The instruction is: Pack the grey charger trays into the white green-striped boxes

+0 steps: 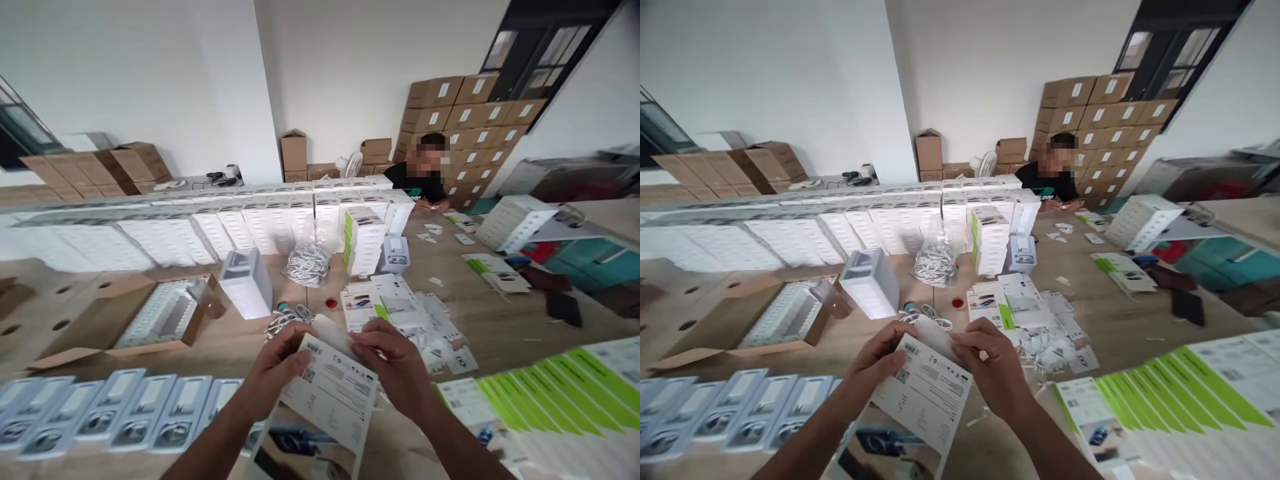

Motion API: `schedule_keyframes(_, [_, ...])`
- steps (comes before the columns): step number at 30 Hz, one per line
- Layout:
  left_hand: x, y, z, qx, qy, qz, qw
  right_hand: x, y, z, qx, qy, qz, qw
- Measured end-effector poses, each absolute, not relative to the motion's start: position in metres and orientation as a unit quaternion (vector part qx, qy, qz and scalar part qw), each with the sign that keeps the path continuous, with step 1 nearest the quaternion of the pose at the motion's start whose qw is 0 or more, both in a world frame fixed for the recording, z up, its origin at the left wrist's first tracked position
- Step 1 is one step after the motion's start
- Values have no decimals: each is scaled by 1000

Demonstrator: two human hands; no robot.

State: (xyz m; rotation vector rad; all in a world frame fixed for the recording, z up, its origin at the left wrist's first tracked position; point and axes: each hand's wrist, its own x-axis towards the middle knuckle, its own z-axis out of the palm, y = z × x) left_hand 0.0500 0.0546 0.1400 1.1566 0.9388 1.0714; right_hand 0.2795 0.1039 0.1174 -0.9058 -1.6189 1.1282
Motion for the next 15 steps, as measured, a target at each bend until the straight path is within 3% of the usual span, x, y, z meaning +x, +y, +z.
schedule_keyframes(3, [49, 55, 135, 494, 410, 455, 617, 279, 109, 123, -335, -671, 483, 451])
schedule_keyframes(10, [48, 54, 132, 583, 408, 396, 580, 277, 117, 125, -348, -498, 734, 302])
schedule_keyframes(12, [50, 54, 134, 584, 399, 402, 582, 276, 116, 127, -341, -512, 736, 282])
schedule_keyframes(15, [53, 55, 135, 556, 373, 409, 620, 274, 112, 133, -368, -595, 647, 304])
